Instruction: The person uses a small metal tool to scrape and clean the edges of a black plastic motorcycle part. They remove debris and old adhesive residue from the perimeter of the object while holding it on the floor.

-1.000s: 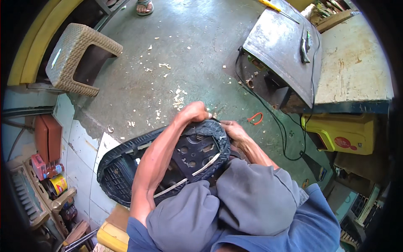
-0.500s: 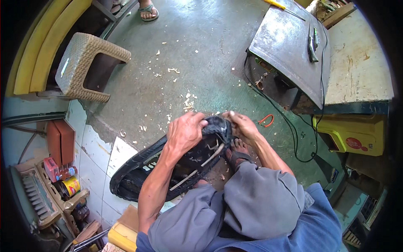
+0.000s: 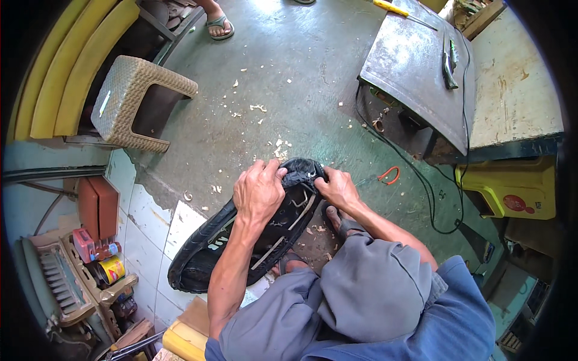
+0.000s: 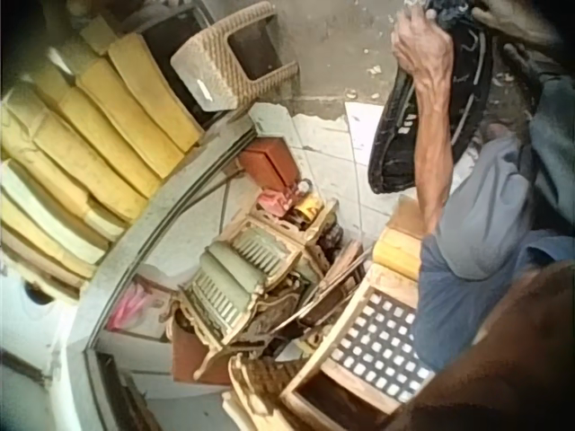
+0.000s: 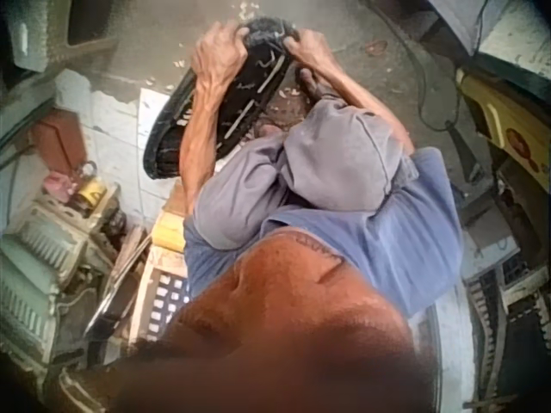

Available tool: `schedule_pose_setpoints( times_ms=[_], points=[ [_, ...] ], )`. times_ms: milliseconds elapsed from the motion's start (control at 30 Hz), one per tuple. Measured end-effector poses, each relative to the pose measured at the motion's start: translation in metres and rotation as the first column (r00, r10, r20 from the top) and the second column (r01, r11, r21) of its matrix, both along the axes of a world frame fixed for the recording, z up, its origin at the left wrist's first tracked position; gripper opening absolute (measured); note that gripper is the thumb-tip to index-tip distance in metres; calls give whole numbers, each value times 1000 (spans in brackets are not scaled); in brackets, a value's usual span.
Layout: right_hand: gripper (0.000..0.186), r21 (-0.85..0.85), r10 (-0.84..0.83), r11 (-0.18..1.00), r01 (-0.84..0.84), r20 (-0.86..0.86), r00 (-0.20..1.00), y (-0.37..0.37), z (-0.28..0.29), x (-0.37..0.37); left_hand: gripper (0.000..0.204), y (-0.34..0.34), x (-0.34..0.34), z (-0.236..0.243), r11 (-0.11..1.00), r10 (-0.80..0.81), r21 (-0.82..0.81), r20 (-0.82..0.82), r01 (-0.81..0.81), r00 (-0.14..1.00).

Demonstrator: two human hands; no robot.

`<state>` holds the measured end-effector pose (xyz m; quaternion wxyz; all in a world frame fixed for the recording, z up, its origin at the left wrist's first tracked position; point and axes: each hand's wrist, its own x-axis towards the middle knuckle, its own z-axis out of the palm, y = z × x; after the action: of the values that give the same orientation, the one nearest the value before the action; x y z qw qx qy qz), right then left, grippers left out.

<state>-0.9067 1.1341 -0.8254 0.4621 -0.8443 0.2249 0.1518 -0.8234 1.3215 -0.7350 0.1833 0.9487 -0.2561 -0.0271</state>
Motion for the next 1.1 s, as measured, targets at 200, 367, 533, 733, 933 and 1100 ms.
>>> schedule_pose_setpoints(
  times_ms=[200, 367, 533, 733, 933, 1100],
  points=[
    [40, 119, -102, 988, 97, 39, 994, -7, -39, -9, 17, 5, 2, -2, 999, 9, -41, 43, -7, 999],
    [31, 707, -49, 688, 164, -180, 982, 3, -54, -5, 15, 12, 1, 21, 997, -38, -56, 105, 44, 994],
    [36, 570, 188, 637, -520, 539, 821, 59, -36, 15, 13, 24, 4, 61, 995, -12, -89, 311, 41, 950],
    [42, 312, 314, 778, -546, 560, 767, 116, -11, 68, 11, 32, 6, 119, 989, 64, -150, 403, -3, 913],
    [48, 500, 93, 803, -324, 432, 897, 114, 30, 109, 10, 37, 28, 168, 978, 156, -205, 543, -50, 826],
    [62, 825, 34, 340, -452, 469, 882, 67, 67, 113, 17, 85, 62, 242, 907, 418, -322, 620, -270, 664]
  ],
)
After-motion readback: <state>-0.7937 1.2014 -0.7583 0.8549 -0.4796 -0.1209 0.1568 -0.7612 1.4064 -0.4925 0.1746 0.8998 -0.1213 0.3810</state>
